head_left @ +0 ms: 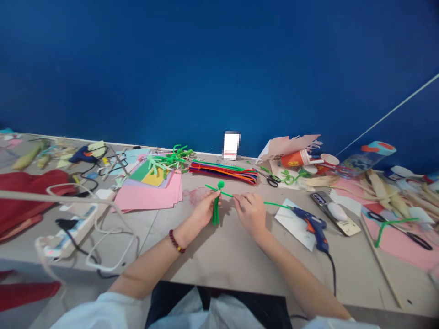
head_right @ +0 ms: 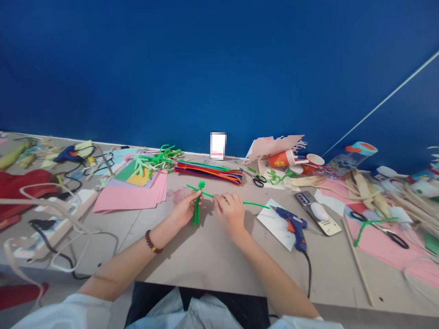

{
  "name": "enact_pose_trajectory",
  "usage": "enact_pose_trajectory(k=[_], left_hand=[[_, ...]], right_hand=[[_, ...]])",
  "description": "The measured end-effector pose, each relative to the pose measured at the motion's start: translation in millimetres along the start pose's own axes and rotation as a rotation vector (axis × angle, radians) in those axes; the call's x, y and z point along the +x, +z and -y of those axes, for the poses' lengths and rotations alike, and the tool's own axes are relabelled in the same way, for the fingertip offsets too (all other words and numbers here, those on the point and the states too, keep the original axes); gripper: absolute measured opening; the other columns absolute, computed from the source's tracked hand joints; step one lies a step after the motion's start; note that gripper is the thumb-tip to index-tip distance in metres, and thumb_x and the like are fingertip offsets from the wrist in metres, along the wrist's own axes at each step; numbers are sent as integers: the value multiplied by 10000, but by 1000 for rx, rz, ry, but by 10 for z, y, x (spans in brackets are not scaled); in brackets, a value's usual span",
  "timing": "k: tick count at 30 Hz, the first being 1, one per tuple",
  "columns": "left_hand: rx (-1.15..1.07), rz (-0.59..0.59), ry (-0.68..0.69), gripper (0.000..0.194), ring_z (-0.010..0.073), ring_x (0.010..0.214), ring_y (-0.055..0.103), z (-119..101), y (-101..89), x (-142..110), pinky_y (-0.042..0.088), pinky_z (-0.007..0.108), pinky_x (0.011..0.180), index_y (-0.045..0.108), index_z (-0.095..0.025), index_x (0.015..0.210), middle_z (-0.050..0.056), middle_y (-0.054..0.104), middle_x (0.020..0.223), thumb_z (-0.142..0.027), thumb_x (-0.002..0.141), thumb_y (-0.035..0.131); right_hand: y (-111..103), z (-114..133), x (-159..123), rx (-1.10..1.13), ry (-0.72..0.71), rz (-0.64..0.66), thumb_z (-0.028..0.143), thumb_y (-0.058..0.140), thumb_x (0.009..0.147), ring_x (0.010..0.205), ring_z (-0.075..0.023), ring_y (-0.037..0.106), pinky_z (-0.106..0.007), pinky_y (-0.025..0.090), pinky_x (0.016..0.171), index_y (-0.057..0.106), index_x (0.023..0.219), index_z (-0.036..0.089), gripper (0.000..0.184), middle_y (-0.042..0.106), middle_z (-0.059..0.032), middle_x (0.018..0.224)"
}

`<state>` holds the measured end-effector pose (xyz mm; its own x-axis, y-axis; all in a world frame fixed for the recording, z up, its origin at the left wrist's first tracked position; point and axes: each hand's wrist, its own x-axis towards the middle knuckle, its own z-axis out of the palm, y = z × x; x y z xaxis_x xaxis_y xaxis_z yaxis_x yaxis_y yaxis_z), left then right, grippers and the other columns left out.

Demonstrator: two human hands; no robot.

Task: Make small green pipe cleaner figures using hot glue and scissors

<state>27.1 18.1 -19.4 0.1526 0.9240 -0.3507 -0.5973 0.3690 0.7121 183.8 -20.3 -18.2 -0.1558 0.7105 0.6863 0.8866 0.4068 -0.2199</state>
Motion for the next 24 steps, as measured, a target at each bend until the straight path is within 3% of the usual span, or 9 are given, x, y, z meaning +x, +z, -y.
enact_pose_trajectory(k=[4, 7, 9, 11, 15, 18, 21, 24], left_hand=[[41, -27, 66, 207, 63, 536, 534, 13, 10, -14, 418, 163, 491, 594, -123, 628, -17, 580, 570, -210, 558, 769], [66, -65, 148, 217, 61, 528, 528, -7, 7, -16, 422, 169, 493, 583, -129, 630, -19, 584, 583, -222, 556, 764], [76, -108, 203, 221, 65, 534, 531, -41, 1, -10, 427, 175, 495, 570, -136, 627, -24, 579, 584, -221, 554, 761], [81, -146, 236, 220, 70, 537, 532, -84, -9, 2, 432, 179, 490, 560, -142, 621, -28, 569, 575, -215, 552, 756], [57, -195, 249, 204, 66, 516, 519, -152, -39, 39, 428, 175, 469, 549, -153, 601, -31, 558, 564, -206, 566, 743], [39, -197, 236, 184, 64, 517, 521, -168, -56, 63, 433, 168, 475, 561, -155, 601, -28, 558, 565, -202, 581, 738], [20, -202, 207, 185, 65, 517, 526, -163, -54, 66, 438, 169, 480, 567, -155, 612, -28, 562, 572, -199, 582, 744], [15, -182, 187, 211, 61, 518, 529, -152, -34, 43, 433, 168, 485, 552, -152, 607, -32, 561, 574, -209, 578, 753]], right_hand=[[42, -52, 6, 72, 55, 12, 217, 510, 864, 769, -193, 543, -331, 383, 698, 639, 934, 207, 147, 654, -55, 807], [57, -72, 14, 139, 114, -68, 235, 549, 830, 818, -207, 563, -343, 401, 715, 583, 942, 193, 124, 656, -66, 868], [62, -88, 17, 192, 162, -154, 232, 576, 800, 821, -209, 569, -353, 405, 720, 530, 826, 197, 64, 645, -68, 859], [68, -114, 11, 252, 187, -205, 179, 555, 785, 778, -197, 573, -365, 400, 727, 434, 684, 216, 162, 626, -41, 781], [91, -171, -27, 348, 171, -187, 55, 442, 746, 737, -186, 586, -387, 404, 741, 321, 614, 232, 252, 597, -1, 691], [112, -167, -58, 381, 147, -133, 30, 403, 734, 810, -199, 594, -395, 428, 755, 387, 683, 235, 213, 639, -32, 809], [123, -109, -67, 354, 90, -30, 44, 398, 773, 914, -212, 581, -392, 448, 795, 500, 903, 217, 240, 640, -72, 940], [126, -45, -59, 286, 34, 40, 118, 445, 826, 1008, -222, 552, -392, 438, 858, 513, 1082, 198, 277, 624, -95, 1039]])
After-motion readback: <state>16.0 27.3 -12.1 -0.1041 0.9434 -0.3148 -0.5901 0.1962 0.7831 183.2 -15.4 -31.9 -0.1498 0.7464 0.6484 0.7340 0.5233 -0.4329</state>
